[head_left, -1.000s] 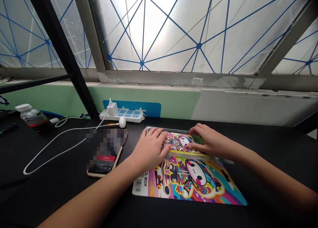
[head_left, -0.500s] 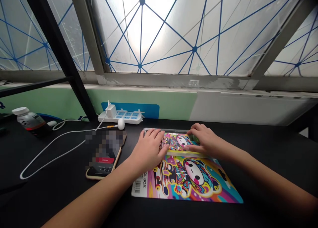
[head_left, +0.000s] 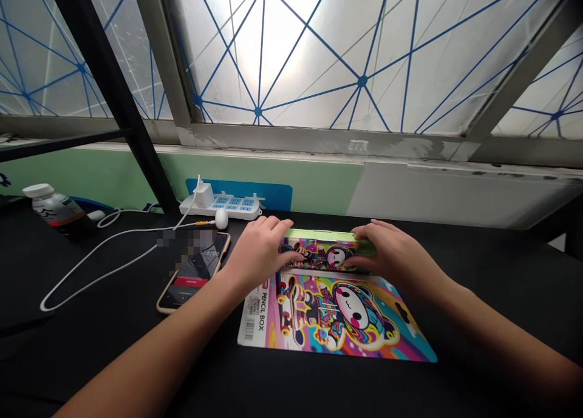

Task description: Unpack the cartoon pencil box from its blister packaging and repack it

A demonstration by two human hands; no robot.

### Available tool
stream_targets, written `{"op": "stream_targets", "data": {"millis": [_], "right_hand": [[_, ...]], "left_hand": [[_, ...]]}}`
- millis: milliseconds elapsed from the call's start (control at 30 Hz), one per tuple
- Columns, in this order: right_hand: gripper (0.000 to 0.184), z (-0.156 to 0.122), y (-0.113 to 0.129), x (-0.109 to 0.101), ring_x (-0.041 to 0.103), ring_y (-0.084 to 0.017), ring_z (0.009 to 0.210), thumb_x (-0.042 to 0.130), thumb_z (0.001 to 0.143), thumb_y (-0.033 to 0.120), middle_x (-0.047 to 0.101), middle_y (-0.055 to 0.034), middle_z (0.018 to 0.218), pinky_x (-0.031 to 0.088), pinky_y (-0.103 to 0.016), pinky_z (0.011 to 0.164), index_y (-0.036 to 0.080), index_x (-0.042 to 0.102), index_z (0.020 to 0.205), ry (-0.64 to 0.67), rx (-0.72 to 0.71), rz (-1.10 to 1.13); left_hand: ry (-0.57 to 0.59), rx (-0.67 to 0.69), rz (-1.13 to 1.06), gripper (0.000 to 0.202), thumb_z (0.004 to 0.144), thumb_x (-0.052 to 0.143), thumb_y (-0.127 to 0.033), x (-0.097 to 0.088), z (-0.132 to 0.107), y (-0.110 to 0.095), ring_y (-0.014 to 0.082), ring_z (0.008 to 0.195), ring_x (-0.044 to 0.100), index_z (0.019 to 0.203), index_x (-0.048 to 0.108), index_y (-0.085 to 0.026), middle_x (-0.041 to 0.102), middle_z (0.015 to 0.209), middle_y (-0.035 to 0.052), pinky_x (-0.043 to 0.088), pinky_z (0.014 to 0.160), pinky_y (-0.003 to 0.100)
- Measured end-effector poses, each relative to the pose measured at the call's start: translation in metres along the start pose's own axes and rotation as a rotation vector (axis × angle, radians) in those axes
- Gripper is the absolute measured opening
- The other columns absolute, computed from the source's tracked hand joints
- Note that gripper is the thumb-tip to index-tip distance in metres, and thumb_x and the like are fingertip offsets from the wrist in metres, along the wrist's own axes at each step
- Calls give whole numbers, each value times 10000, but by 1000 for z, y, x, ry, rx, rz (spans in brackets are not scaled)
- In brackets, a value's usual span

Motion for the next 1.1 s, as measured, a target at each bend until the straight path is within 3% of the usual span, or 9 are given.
{"op": "stream_targets", "data": {"millis": [100,233,333,433,567,733,867,967,1100], "right_hand": [[293,-20,6,-22,681,-320,1059,592,958,448,734,-75,1055,488,-558,1045,265,612,1187,-164,-74,55],[489,-67,21,-42,675,-311,1073,672,919,298,722,-63,1076,537,-531,1001,329,541,1388,-298,-168,39],[506,-103,31,-36,711,-274,988,644,929,225,745,-30,986,459,-564,1112,334,539,1412,-264,-271,-12],[421,-123,38,-21,697,-255,1122,521,979,148,769,-26,1041,407,-542,1172,297,582,1367,-201,-387,-53],[321,-121,44,-10,672,-251,1198,613,955,199,766,-58,1105,443,-512,1153,249,619,1272,-162,-432,15],[503,-120,36,-10,640,-299,1243,728,883,444,667,-155,1344,535,-502,1052,234,570,1313,-30,-216,159],[530,-129,26,-10,590,-295,1308,678,919,373,571,-143,1470,550,-460,1034,271,514,1413,46,-20,287],[506,-128,24,-12,590,-300,1299,685,909,356,598,-136,1428,536,-468,1045,278,553,1392,54,7,355],[404,-113,20,-18,649,-311,1192,676,903,462,689,-117,1280,559,-469,986,271,668,1259,8,79,486]], "left_hand": [[-113,155,61,321,925,709,-362,-19,-5,-15,269,994,592,1157,648,-149,656,1085,112,526,878,424],[-235,288,118,217,1003,555,-214,-45,-35,-43,258,1017,600,1204,630,-180,680,1096,102,517,919,433],[-172,369,157,367,999,463,-83,-43,-70,-54,254,1140,612,1298,602,-244,687,1250,86,475,1038,457],[-37,385,121,478,1009,423,-84,-26,-101,-53,260,1281,575,1405,543,-323,646,1384,52,428,1127,482],[88,232,-47,518,1005,484,-160,-11,-122,-44,298,1376,517,1484,464,-356,558,1491,81,485,1101,478],[200,-18,-184,724,957,631,-395,-10,-125,-39,374,1454,417,1582,269,-361,369,1626,121,477,1098,550],[158,-150,-282,812,956,629,-338,-8,-125,-35,356,1408,485,1608,146,-352,454,1557,143,475,1102,536],[163,-221,-344,851,942,648,-322,-5,-126,-32,344,1355,541,1613,128,-367,509,1498,135,507,1067,513],[187,-294,-391,907,933,660,-315,-7,-126,-33,330,1346,548,1616,71,-407,518,1477,119,505,1054,521]]}}
Point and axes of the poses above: each hand's wrist, its own z-axis towards the middle knuckle, its own x-axis out of the palm, y = z × x, the point moved 2 cm from there along z, towards the middle knuckle
